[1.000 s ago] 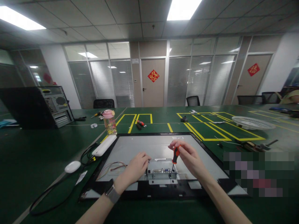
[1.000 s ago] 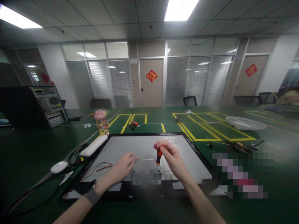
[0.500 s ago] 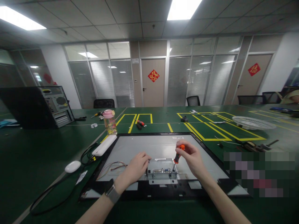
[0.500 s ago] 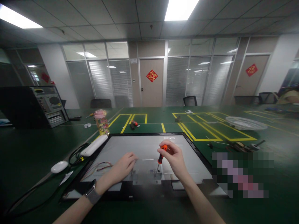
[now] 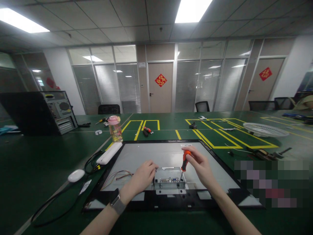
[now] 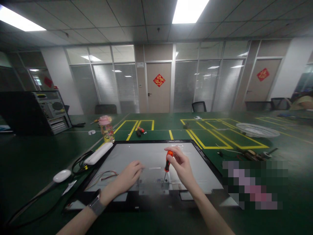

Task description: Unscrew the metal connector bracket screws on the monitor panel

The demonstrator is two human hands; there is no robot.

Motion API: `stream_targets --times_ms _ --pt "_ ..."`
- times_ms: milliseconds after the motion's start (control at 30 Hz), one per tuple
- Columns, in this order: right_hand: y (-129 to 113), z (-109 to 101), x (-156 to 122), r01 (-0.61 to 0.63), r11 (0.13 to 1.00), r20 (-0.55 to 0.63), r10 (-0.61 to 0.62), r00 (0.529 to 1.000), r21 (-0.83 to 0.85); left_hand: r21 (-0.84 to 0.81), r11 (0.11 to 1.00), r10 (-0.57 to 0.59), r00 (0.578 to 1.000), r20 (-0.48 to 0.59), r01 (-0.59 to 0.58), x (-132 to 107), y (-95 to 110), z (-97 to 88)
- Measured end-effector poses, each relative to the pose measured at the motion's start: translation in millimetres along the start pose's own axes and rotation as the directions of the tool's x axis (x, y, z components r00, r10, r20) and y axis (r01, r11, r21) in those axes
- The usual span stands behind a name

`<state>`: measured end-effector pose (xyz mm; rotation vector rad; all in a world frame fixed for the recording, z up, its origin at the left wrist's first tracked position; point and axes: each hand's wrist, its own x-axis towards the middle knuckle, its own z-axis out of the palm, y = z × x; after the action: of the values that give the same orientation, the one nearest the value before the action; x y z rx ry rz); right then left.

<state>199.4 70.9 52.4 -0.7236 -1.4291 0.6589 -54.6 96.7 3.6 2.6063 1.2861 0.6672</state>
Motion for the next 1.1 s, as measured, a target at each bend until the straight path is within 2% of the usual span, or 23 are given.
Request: stream_targets --times_ms 100,167,300,367,500,667,833,1000,1100 --pt "2.3 1.9 -1.4 -0.070 0.996 0.044 0.068 0.997 0.059 0.008 1.000 0.000 1.000 -0.003 0.000 -0.2 0.1 -0.1" --pt "3.5 3.0 -1.9 -0.096 0.993 0.030 0.094 0.995 0.065 0.004 1.000 0.004 1.000 -0.007 -0.004 -0.6 0.3 -0.3" --pt "1.7 3.1 0.1 -0.027 0.999 -0.055 0.025 0.998 -0.030 -0.006 1.000 0.000 1.000 -0.004 0.000 -0.8 0.4 -0.4" --pt "-0.4 2.0 1.7 0.003 1.000 -0.060 -0.005 0.998 -0.029 -0.002 1.000 -0.006 1.000 0.001 0.006 -0.7 0.9 -0.6" --pt "0.1 -1.6 2.7 -0.026 0.995 0.029 0.023 0.999 0.092 0.002 1.000 -0.015 1.000 0.012 0.015 -0.8 3.0 -2.3" --pt "5.9 -1.9 -0.2 -0.167 0.962 0.149 0.137 0.979 0.215 -0.012 1.000 -0.014 1.000 0.006 0.014 -0.8 3.9 -3.2" --pt "-0.8 4.0 -0.7 -0.169 0.926 0.199 0.105 0.974 0.339 0.017 1.000 -0.024 1.000 0.019 0.024 0.4 4.0 -2.9" --pt "-1.5 0.4 -0.4 -0.053 0.977 0.114 0.030 0.993 0.206 0.003 1.000 -0.025 0.999 0.020 0.025 0.0 4.0 -3.0" --pt "0.5 -0.8 -1.1 -0.107 0.968 0.127 0.080 0.989 0.226 -0.002 1.000 -0.023 1.000 0.019 0.023 -0.3 1.9 -1.7"
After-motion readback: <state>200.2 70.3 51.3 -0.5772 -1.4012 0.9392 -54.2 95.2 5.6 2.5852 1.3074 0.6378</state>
